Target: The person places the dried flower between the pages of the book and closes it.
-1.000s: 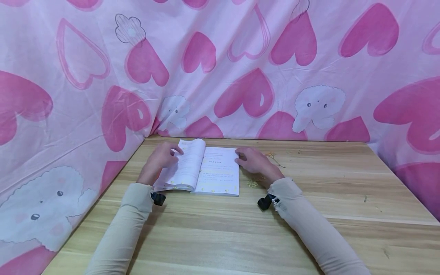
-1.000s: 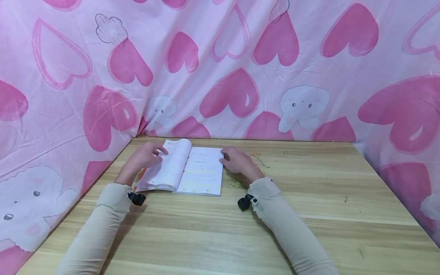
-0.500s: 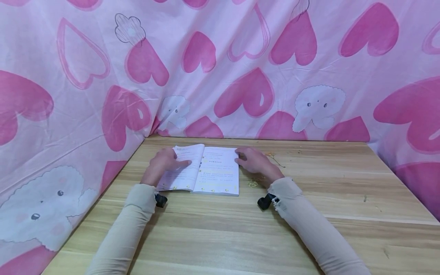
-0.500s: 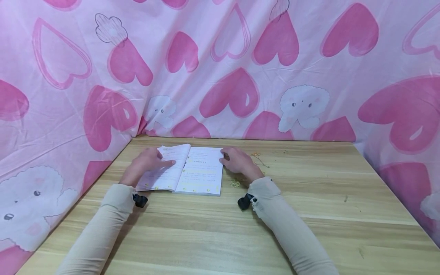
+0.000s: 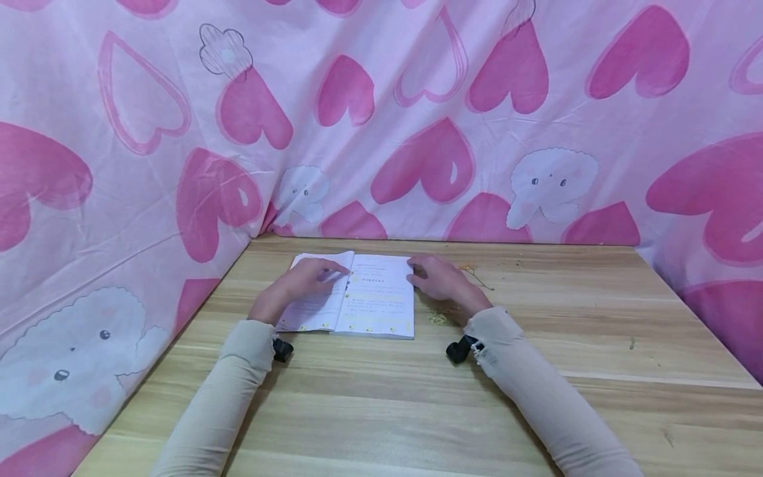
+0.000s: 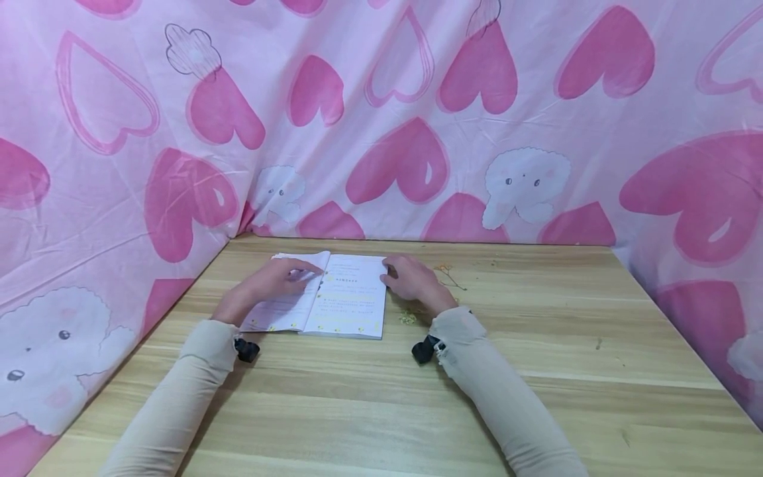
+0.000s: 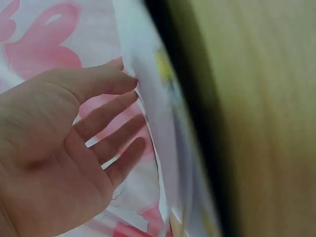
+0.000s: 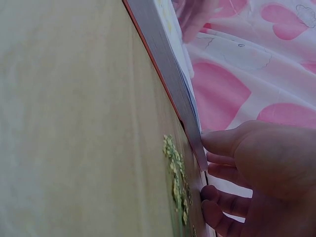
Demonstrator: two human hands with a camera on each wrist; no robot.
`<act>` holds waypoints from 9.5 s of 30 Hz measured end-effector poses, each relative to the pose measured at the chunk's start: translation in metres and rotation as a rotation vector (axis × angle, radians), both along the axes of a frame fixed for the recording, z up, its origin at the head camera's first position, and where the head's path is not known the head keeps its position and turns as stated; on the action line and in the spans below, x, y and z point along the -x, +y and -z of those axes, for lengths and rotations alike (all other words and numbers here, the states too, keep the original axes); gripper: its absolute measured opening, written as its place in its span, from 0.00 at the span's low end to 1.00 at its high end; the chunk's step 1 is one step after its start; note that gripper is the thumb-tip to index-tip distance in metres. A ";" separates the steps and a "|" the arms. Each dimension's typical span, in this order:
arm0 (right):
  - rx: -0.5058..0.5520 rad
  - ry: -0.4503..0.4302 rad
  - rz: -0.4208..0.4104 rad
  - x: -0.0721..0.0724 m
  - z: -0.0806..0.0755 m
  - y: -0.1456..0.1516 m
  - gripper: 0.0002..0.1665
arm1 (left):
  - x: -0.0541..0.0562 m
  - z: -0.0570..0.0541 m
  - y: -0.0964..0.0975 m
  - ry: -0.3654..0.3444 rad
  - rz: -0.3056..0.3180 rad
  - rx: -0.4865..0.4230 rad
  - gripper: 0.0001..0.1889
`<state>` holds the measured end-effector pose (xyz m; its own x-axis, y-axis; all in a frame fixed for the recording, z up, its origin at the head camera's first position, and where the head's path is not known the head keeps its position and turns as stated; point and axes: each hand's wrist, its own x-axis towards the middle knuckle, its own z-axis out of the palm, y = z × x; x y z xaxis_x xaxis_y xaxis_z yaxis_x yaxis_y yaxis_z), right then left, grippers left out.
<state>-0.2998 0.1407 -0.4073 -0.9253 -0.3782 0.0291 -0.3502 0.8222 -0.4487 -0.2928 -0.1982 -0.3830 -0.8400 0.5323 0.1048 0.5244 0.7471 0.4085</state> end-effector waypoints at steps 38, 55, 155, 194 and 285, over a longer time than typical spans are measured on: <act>0.136 -0.020 0.091 -0.009 -0.010 0.054 0.26 | -0.008 0.001 0.008 -0.137 -0.087 0.132 0.42; 0.070 -0.063 0.196 -0.016 -0.014 0.122 0.21 | -0.007 0.002 0.008 -0.158 -0.076 0.131 0.42; 0.039 0.033 -0.070 -0.015 -0.008 -0.029 0.05 | -0.006 0.003 0.012 -0.200 -0.119 0.147 0.44; -0.007 0.016 -0.096 -0.006 -0.003 0.004 0.29 | -0.059 -0.015 0.108 0.081 0.063 0.115 0.14; 0.005 -0.010 -0.083 -0.009 -0.001 0.006 0.36 | -0.028 -0.065 0.019 0.004 -0.236 -0.563 0.09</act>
<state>-0.2911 0.1464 -0.4060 -0.8911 -0.4532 0.0225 -0.4125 0.7883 -0.4565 -0.2653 -0.1794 -0.3179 -0.9275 0.1939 0.3196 0.3736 0.5132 0.7727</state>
